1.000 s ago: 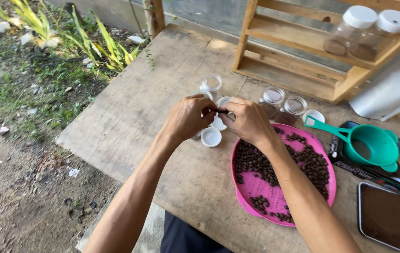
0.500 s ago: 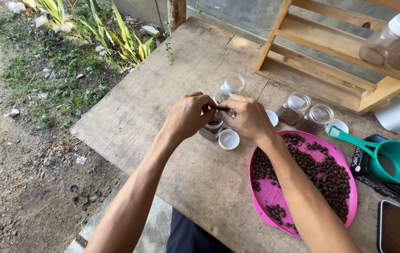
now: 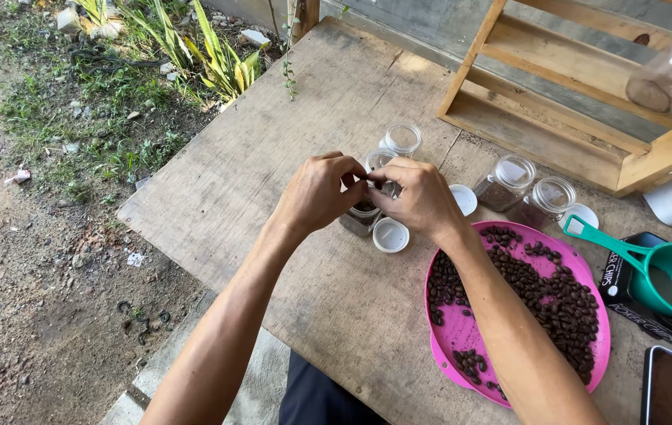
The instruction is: Sort and pack roasted coffee beans from a tray into individual glass jars.
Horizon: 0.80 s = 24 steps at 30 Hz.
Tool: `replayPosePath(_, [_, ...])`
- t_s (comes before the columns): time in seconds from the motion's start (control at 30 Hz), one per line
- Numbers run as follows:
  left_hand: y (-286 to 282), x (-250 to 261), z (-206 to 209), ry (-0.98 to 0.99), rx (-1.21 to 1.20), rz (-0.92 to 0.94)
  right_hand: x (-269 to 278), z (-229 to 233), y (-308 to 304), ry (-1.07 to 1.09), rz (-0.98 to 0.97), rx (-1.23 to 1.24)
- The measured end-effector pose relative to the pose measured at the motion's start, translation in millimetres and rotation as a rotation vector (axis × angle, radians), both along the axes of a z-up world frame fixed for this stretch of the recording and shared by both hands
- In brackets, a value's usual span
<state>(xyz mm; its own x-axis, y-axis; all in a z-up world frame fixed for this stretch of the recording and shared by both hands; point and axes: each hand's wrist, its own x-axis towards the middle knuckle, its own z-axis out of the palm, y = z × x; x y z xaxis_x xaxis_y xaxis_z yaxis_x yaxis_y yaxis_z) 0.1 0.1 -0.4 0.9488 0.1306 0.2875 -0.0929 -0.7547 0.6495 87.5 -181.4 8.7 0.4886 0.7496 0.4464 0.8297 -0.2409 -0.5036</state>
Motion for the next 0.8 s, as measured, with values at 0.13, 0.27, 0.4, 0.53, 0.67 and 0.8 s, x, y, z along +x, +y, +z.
replayPosePath(0.13, [-1,-3,3,-0.007,0.002,0.009,0,-1,2,0.021,0.025,0.022])
replayPosePath(0.27, [-2,-5,6,-0.015,0.002,0.012,-1,1,1,0.018,0.030,0.026])
replayPosePath(0.4, [-3,-9,7,-0.035,0.015,0.014,-2,3,-2,0.015,0.045,0.030])
replayPosePath(0.53, [-4,-12,9,-0.049,0.053,0.023,-3,5,-6,0.015,0.029,0.022])
replayPosePath(0.67, [-12,-14,17,-0.086,0.051,0.013,-5,8,-15,0.018,0.006,0.027])
replayPosePath(0.8, [-25,-9,22,-0.131,0.037,-0.020,-1,7,-30,-0.015,-0.035,0.053])
